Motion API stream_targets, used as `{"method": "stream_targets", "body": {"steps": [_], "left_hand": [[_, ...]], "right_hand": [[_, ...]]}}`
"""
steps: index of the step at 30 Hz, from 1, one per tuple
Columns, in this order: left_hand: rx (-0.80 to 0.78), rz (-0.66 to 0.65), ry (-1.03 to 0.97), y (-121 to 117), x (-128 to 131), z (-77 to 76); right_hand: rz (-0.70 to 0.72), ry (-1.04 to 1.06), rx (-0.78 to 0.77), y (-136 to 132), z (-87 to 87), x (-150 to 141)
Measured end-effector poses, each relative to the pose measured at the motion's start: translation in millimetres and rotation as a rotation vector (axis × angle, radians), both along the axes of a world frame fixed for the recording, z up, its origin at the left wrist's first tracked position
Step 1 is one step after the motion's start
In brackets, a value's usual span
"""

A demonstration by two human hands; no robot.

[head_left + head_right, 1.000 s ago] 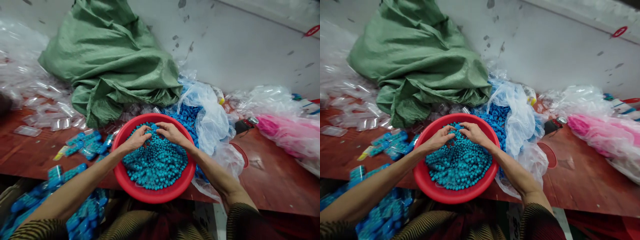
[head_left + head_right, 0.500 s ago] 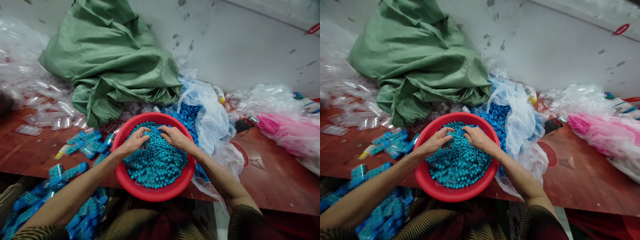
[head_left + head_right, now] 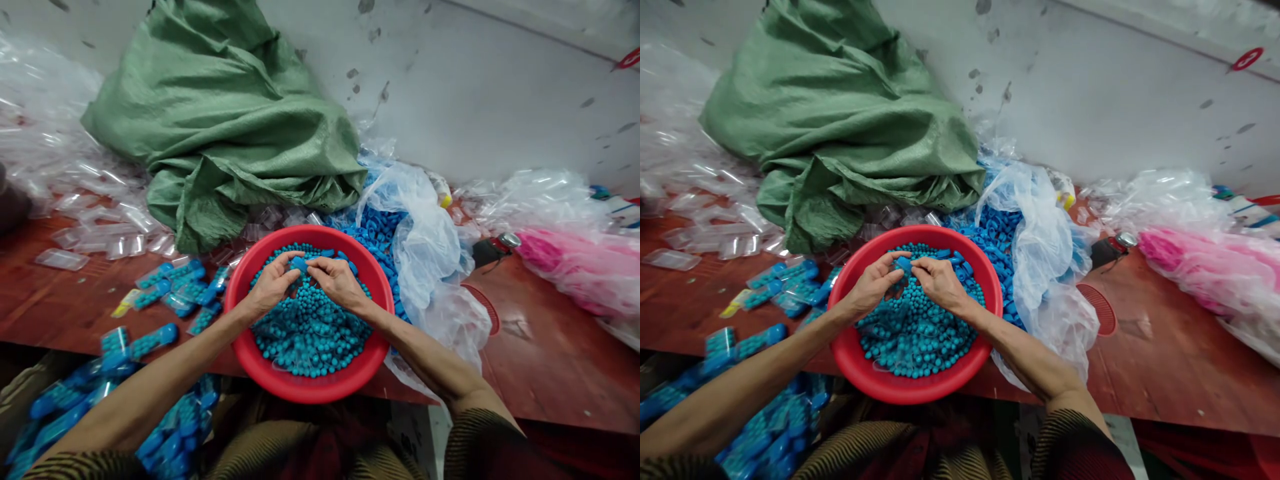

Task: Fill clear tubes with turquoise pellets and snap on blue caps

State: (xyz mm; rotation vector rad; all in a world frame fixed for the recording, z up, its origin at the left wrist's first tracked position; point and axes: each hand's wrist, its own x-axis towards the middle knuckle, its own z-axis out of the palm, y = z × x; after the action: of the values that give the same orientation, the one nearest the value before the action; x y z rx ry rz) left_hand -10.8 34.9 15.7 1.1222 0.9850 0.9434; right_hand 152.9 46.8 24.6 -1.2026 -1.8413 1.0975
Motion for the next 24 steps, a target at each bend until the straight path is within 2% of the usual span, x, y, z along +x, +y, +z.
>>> {"method": "stream_targets", "body": {"steps": [3,6,8,10,12,15,17,19,24], "left_hand": [[-0.014,-0.010,-0.004,-0.8,0.9,-1.2],[-0.014,-0.044,0.027,-0.6,-0.2,-3.9],[-0.004,-0.036,0.061,-0.1,-1.8,-4.7],[0.004,-0.039,0.082,0.9,-3.7,-3.9],[0.015,-0.067,0.101,2.2,-5.1,-2.4],[0.035,-0.098,0.141,3.6,-5.2,-0.6],[0.042,-0.086,0.164,3.3,-3.6,-0.3],[0.056,-0.061,0.166,1.7,-0.9,-0.8],[0.117,0.017,0.104,-4.8,7.3,-2.6]], "right_hand": [[0.055,0.006,-0.036,1.5,-6.8,2.0],[0.151,-0.060,0.000,7.6,-10.5,8.6],[0.197,-0.069,0.020,12.7,-7.7,14.5],[0.228,-0.039,-0.026,18.0,-2.0,19.8],[0.210,0.025,-0.131,22.6,3.1,22.5],[0.069,0.159,-0.233,26.9,3.9,19.2],[-0.022,0.169,-0.165,26.2,1.6,13.7],[-0.025,0.065,-0.015,22.0,0.0,8.2],[0.235,-0.259,0.261,1.8,2.0,0.8]]}}
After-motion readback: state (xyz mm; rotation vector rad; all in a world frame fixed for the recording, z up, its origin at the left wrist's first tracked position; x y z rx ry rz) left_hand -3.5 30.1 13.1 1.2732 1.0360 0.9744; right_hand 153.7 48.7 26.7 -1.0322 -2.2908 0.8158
